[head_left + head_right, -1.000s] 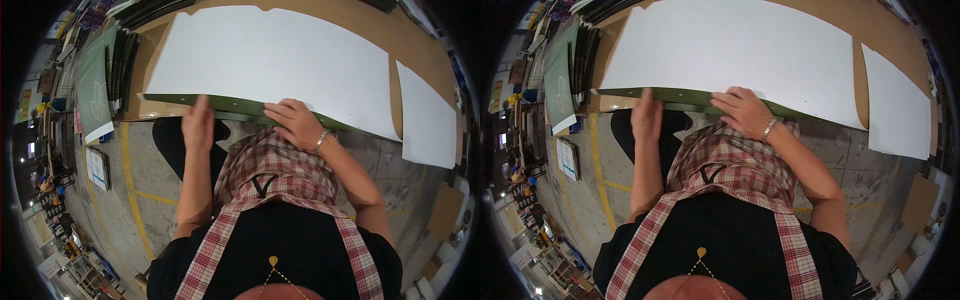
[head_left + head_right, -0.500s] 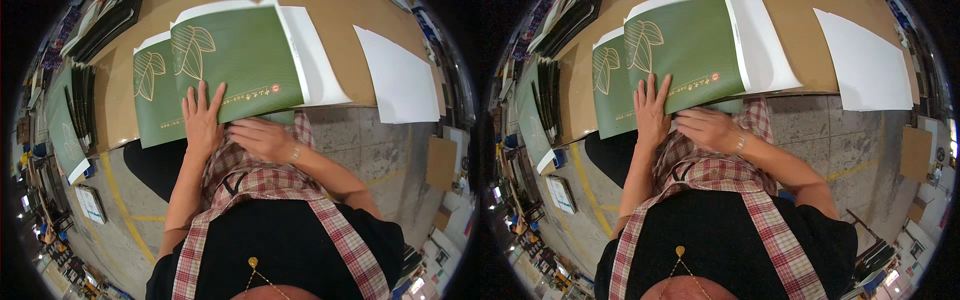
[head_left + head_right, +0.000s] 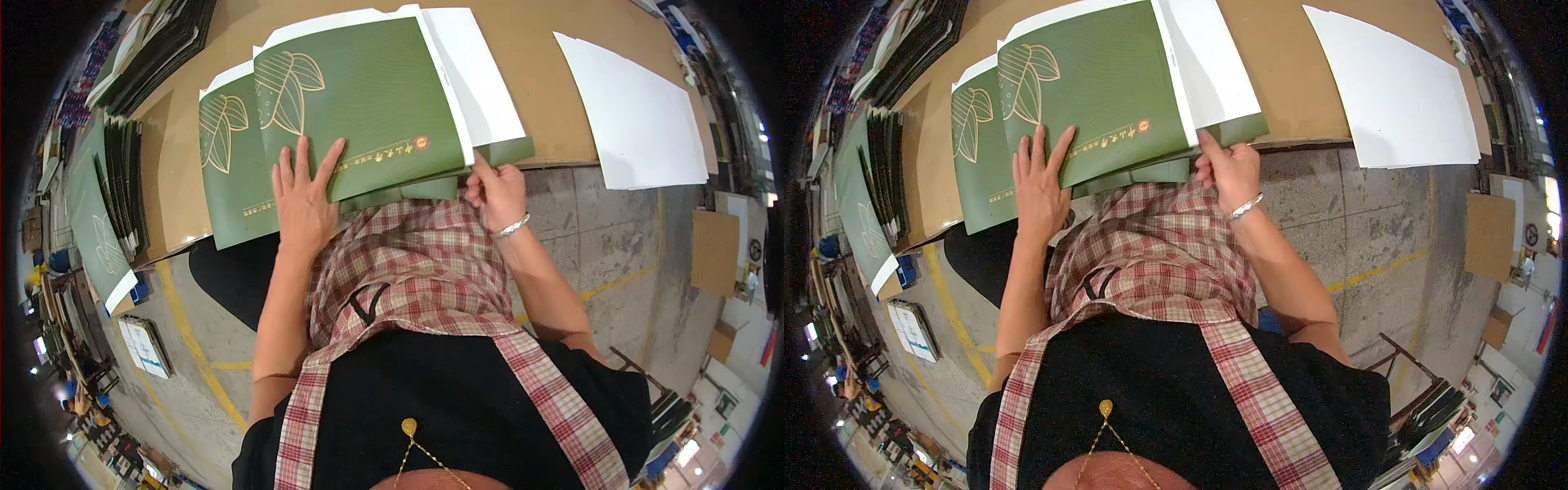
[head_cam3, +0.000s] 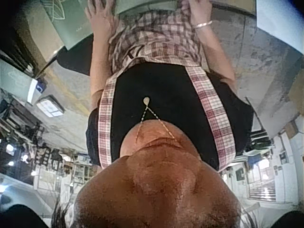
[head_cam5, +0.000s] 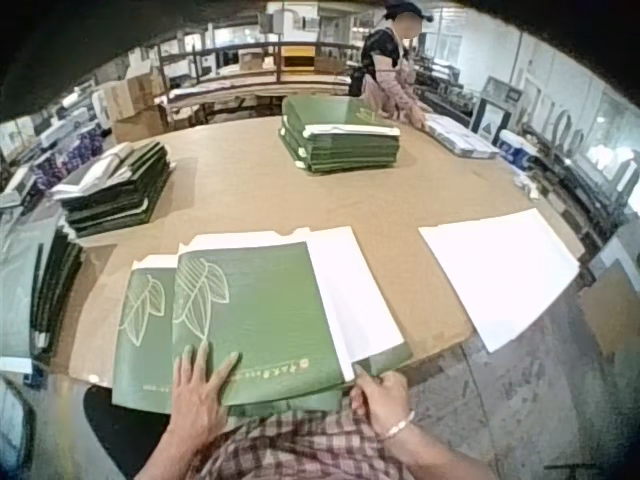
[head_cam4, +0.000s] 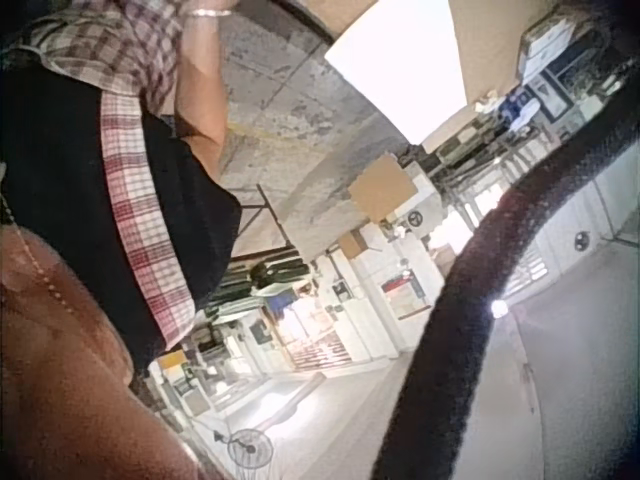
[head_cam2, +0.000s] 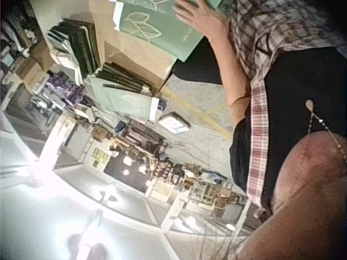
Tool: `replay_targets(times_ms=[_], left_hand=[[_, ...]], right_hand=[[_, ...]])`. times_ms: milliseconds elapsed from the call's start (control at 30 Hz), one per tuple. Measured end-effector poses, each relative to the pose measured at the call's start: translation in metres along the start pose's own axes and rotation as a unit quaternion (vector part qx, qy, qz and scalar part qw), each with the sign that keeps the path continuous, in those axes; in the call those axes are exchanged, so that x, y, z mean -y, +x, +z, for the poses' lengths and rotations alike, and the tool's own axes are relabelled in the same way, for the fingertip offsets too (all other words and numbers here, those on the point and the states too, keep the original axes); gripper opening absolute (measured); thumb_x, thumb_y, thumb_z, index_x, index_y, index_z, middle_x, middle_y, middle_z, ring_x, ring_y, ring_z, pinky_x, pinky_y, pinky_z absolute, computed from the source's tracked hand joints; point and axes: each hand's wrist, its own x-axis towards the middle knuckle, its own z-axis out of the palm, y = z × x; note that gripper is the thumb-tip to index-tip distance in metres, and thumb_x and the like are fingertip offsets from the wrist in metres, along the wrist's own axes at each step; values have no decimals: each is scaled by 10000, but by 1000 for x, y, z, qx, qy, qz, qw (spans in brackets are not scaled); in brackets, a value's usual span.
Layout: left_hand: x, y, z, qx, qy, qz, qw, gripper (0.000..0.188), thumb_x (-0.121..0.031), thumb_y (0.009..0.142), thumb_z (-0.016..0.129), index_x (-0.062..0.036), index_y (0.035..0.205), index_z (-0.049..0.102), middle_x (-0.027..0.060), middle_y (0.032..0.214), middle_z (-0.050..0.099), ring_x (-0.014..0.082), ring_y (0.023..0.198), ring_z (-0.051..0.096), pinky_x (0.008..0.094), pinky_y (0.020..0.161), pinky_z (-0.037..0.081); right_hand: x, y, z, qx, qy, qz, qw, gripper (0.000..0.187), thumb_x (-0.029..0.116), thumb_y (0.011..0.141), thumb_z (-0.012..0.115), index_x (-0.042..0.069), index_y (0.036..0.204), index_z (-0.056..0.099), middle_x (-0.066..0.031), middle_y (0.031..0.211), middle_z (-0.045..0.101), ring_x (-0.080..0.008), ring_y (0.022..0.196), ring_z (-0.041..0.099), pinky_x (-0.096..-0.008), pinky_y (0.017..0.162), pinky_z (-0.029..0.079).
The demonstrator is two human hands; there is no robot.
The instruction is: Folding and stacking paper folders in a factory setting.
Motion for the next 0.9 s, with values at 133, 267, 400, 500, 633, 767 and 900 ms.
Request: replay_targets(times_ms=[133, 267, 400, 500, 633, 767, 900], left_hand=[[7, -5, -10, -10, 126, -13, 992, 869, -97, 740, 728, -365, 1495, 391, 255, 1536, 298, 483, 1386, 314, 559, 1164, 243], [-39, 1, 3, 30, -18, 5, 999, 855, -201, 757, 792, -404, 1484, 390, 267, 1536, 277, 599, 1356, 261, 669, 1114, 249], [-36, 0, 18, 30, 34, 8, 999, 806, -300, 770, 789, -408, 1471, 405, 263, 1558, 223, 607, 1359, 241, 717, 1094, 225], [-51, 5, 7, 65, 36, -29, 997, 750, -234, 789, 759, -310, 1461, 435, 257, 1552, 255, 516, 1410, 247, 674, 1119, 225], [-55, 26, 17, -1, 0, 57, 998, 686, -213, 761, 772, -80, 1369, 484, 227, 1519, 339, 467, 1393, 320, 647, 1126, 232], [-47, 21, 27, -11, -49, 44, 998, 703, -148, 776, 748, -167, 1421, 471, 221, 1507, 360, 484, 1379, 330, 654, 1124, 227], [-49, 21, 24, -43, -138, 45, 988, 854, -52, 762, 727, -388, 1479, 407, 201, 1515, 358, 503, 1359, 339, 685, 1097, 232]], right_hand=[[-7, -29, 32, 25, 35, 43, 998, 298, 238, 905, 733, -3, 758, 635, -88, 623, 635, -134, 418, 563, -261, 367, 439], [-13, -27, 32, 75, 40, 55, 995, 306, 259, 937, 695, 2, 782, 633, -89, 657, 640, -135, 488, 601, -261, 418, 481], [-12, -31, 14, 34, 43, 22, 998, 289, 257, 976, 640, 1, 841, 633, -86, 750, 660, -132, 584, 632, -260, 485, 514], [-23, -21, 5, 40, 54, 25, 997, 229, 199, 960, 648, 1, 847, 625, -83, 774, 663, -127, 575, 616, -256, 484, 502], [-17, -14, 5, 33, 14, 63, 997, 141, 111, 914, 657, 1, 831, 626, -76, 760, 657, -127, 569, 610, -248, 472, 468], [-18, -17, 13, 35, -49, 17, 998, 101, 70, 889, 659, -18, 927, 629, -52, 753, 651, -121, 566, 594, -253, 497, 461], [-22, -13, 33, -71, -344, -363, 863, 563, -61, 798, 587, -7, 1348, 483, -159, 953, 579, -259, 776, 597, -358, 676, 500]])
